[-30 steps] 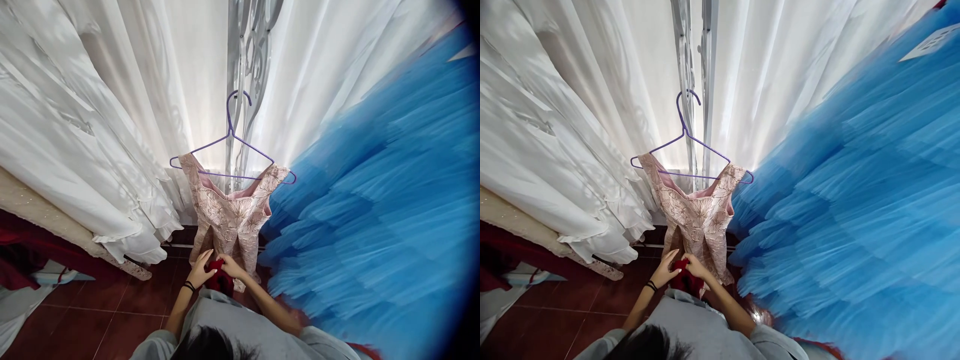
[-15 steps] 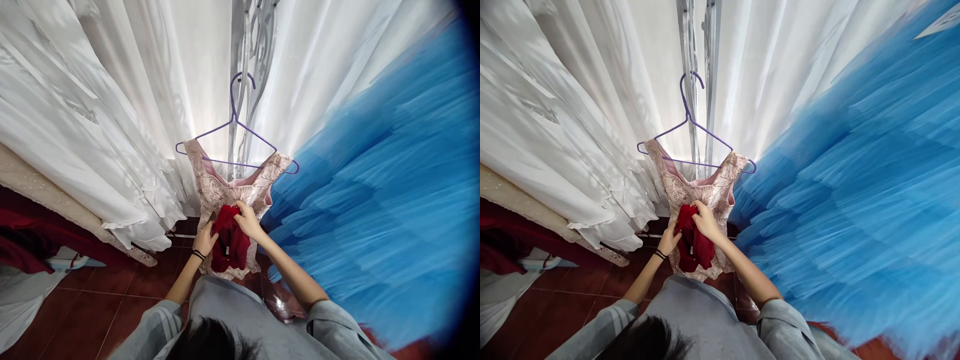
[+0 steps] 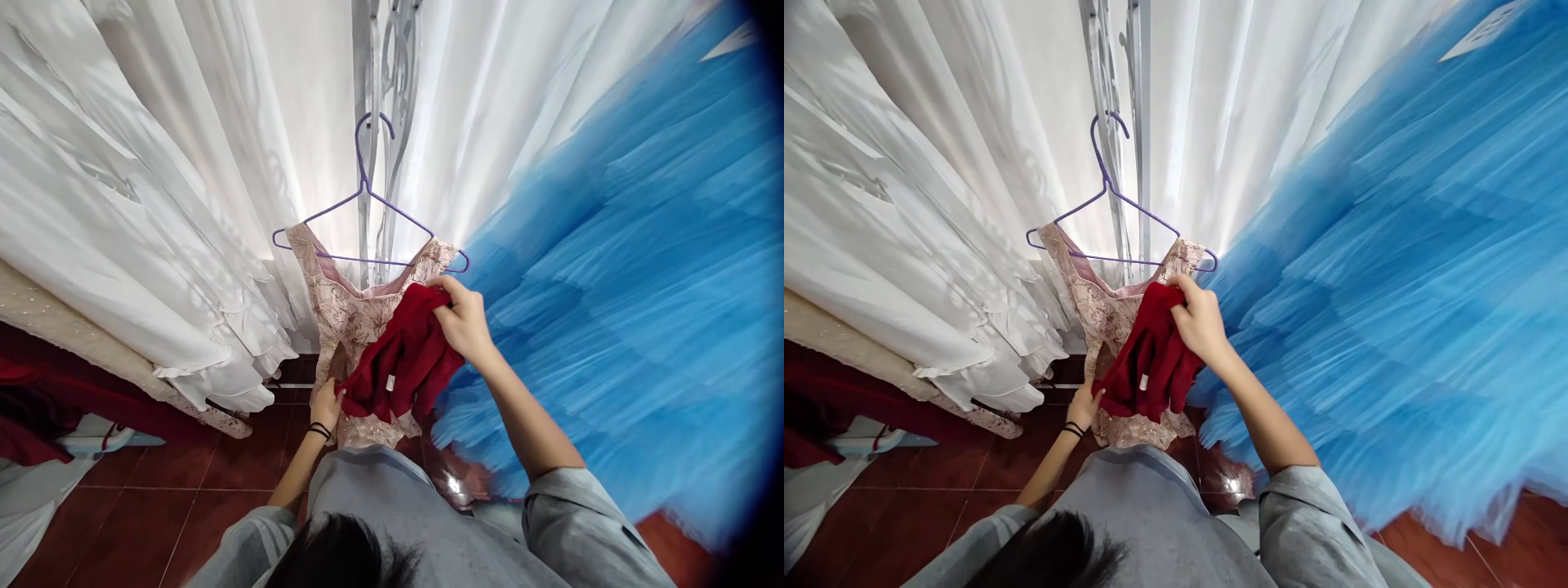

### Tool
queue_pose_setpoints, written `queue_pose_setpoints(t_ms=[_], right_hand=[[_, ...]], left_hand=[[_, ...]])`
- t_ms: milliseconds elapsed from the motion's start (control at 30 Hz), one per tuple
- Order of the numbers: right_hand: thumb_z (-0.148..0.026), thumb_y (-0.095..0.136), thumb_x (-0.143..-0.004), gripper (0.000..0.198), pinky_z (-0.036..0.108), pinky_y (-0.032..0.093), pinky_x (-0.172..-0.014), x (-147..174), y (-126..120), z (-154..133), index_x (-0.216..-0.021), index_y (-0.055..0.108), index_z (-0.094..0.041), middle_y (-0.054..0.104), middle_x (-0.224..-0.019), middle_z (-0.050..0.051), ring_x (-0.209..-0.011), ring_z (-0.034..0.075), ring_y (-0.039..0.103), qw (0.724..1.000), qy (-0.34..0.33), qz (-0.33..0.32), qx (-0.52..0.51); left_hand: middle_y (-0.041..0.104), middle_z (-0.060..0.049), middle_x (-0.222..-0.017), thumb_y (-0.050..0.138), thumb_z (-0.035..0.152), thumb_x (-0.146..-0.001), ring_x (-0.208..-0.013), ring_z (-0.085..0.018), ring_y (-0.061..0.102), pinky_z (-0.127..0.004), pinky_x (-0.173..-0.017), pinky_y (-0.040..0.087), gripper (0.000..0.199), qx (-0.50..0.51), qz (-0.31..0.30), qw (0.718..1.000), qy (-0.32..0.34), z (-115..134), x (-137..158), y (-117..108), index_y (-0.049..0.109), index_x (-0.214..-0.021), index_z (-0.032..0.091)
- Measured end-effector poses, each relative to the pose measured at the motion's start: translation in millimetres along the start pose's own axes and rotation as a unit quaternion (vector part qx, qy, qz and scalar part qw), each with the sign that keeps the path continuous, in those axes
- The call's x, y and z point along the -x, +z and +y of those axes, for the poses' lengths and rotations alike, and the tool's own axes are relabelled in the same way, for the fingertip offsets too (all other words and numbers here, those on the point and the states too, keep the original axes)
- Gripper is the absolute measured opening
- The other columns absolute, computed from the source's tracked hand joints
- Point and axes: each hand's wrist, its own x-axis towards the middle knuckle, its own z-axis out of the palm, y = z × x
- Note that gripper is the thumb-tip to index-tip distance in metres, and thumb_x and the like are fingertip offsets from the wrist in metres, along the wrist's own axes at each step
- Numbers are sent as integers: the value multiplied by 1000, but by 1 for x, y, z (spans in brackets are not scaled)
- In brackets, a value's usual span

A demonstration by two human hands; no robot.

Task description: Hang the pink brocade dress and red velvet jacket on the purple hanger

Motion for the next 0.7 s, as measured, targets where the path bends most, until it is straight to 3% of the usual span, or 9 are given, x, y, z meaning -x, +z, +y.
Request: queue_pose_setpoints(t_ms=[100, 200, 333, 433, 500, 533, 600, 667, 700], right_hand=[[-12, 46, -72, 52, 31, 46, -71, -9, -23, 13, -116, 70, -21, 75, -87, 5, -78, 24, 68, 990, 0, -23, 141], [-13, 48, -75, 53, 34, 48, -72, -16, -42, 22, -122, 70, -24, 76, -99, 8, -86, 28, 70, 966, 6, -22, 257], [-18, 50, -79, 44, 35, 49, -76, -24, -67, 31, -117, 73, -22, 73, -114, 10, -102, 30, 67, 960, -8, 26, 278], [-30, 62, -78, 26, 31, 49, -68, -30, -87, 40, -93, 79, -18, 75, -87, 7, -81, 25, 68, 974, 39, -123, 185], [-38, 67, -75, 25, 28, 47, -61, -33, -99, 45, -82, 78, -17, 71, -73, 3, -69, 22, 65, 966, 82, -226, 100], [-40, 66, -75, 27, 28, 46, -60, -33, -103, 46, -82, 77, -16, 70, -70, 3, -65, 20, 63, 967, 98, -227, 67], [-39, 62, -78, 28, 26, 43, -56, -32, -105, 48, -86, 75, -16, 67, -69, 2, -62, 17, 58, 986, 109, -124, 39], [-37, 60, -78, 25, 25, 38, -53, -29, -100, 48, -84, 72, -16, 63, -66, 1, -59, 14, 52, 994, 97, -22, 40], [-37, 60, -78, 23, 24, 37, -53, -27, -96, 47, -80, 70, -16, 61, -64, 1, -58, 13, 50, 995, 91, -12, 35]], left_hand=[[73, -14, -101, 46, 20, -92, -94, -28, 68, -37, -83, 51, 24, -27, 63, 998, -6, -9, -9, -48, 66, -106, 18], [72, -10, -97, 47, 16, -85, -94, -26, 66, -35, -84, 50, 25, -12, 168, 984, 53, -1, -20, -112, 67, -99, 20], [66, -7, -90, 51, 18, -77, -88, -22, 60, -32, -82, 47, 20, 47, 331, 932, 138, 28, -30, -181, 67, -88, 19], [57, -1, -66, 60, 24, -66, -66, -16, 51, -26, -64, 42, 7, 208, 279, 931, 108, 49, -37, -213, 63, -69, 18], [54, 1, -60, 64, 26, -57, -61, -13, 48, -24, -60, 41, 11, 357, 248, 897, 86, 60, -41, -227, 58, -60, 17], [56, 1, -61, 66, 27, -54, -63, -13, 50, -24, -62, 43, 13, 413, 264, 867, 90, 65, -43, -233, 57, -59, 17], [59, 1, -65, 69, 28, -54, -68, -13, 53, -24, -69, 47, 16, 449, 326, 823, 122, 76, -44, -242, 59, -61, 18], [58, 2, -64, 71, 30, -58, -68, -13, 53, -23, -68, 47, 17, 406, 326, 843, 134, 86, -44, -246, 59, -62, 18], [57, 2, -62, 70, 32, -60, -64, -13, 52, -23, -64, 46, 18, 389, 300, 863, 116, 92, -43, -246, 58, -61, 18]])
